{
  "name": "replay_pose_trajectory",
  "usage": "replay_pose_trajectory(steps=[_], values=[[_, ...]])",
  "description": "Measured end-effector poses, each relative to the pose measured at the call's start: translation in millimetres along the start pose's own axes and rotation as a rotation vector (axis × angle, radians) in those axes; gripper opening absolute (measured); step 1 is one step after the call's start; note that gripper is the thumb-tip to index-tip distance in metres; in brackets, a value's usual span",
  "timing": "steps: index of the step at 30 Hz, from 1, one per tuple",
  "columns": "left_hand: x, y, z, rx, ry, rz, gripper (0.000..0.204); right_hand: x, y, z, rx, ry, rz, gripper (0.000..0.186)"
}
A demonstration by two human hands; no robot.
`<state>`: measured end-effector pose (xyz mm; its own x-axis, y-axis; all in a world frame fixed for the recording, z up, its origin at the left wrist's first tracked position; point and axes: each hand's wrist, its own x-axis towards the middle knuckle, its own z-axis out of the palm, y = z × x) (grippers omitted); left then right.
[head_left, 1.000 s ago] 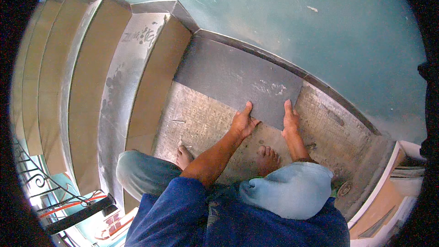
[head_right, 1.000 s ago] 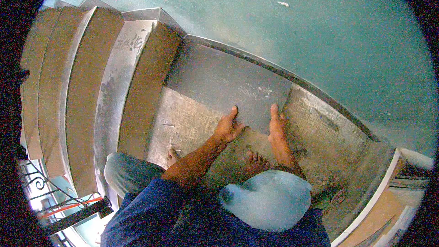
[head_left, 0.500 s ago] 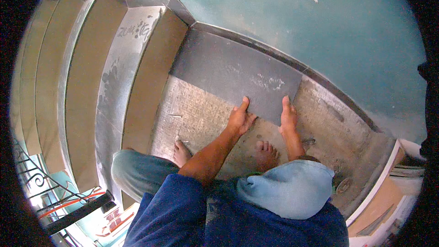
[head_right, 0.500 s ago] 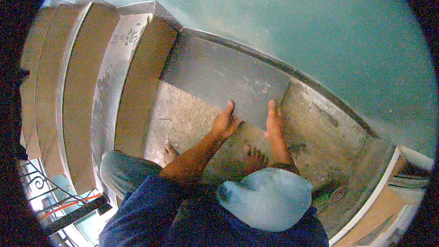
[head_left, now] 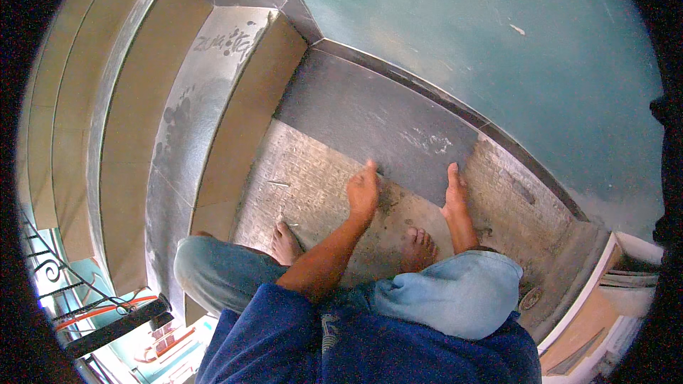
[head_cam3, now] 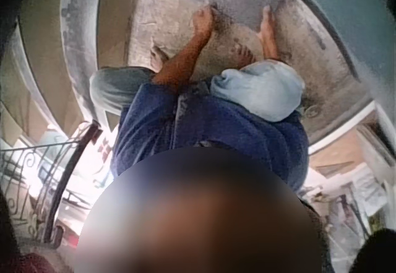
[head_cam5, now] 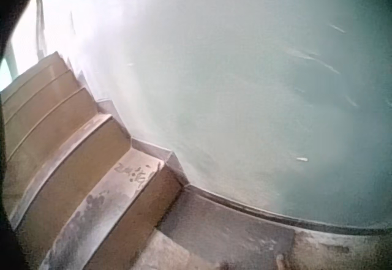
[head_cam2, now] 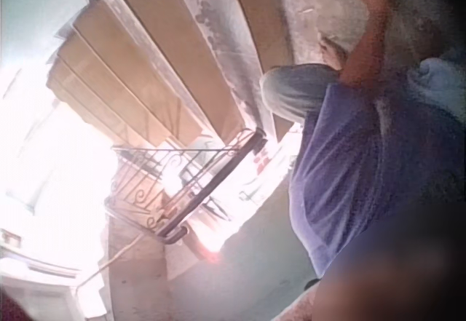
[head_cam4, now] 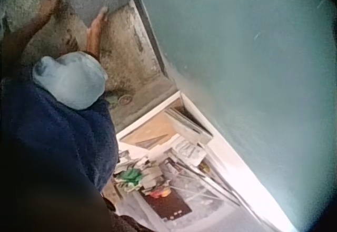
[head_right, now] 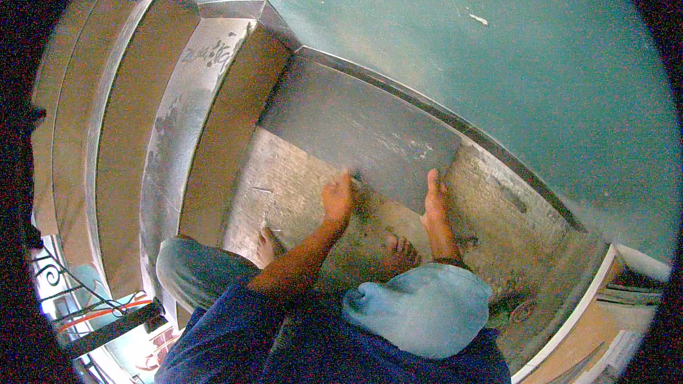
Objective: The person positions a rectangular tile on a curved stair tread, uses a green angle grinder to cut the tile, and repeatedly checks the fit by hand. The person also briefly handles a black cloth and a hammer during the process.
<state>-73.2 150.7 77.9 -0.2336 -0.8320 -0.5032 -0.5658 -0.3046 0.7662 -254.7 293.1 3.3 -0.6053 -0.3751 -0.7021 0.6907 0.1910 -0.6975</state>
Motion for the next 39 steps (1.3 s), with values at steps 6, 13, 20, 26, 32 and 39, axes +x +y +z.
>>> replay_pose_trajectory(steps=[6, 13, 20, 26, 32, 39], values=[[149, 68, -48, -0.321, 0.29, 0.449, 0.031, -17, -11, 6, 0.066, 0.037, 0.01, 0.073], [297, 104, -69, -0.132, 0.164, 0.316, 0.068, -11, -13, 2, -0.157, 0.139, 0.025, 0.076], [329, 120, -55, -0.139, 0.174, 0.341, 0.079, 12, 9, -27, -0.229, 0.078, -0.049, 0.068], [314, 129, -52, -0.28, 0.081, 0.179, 0.078, 13, 11, -34, -0.266, 0.094, 0.015, 0.065], [312, 135, -60, -0.384, 0.106, 0.15, 0.078, 11, 9, -31, -0.264, 0.115, 0.021, 0.071], [265, 129, -41, 0.108, 0.485, 0.575, 0.066, 0, -2, -14, -0.232, 0.121, 0.008, 0.078]])
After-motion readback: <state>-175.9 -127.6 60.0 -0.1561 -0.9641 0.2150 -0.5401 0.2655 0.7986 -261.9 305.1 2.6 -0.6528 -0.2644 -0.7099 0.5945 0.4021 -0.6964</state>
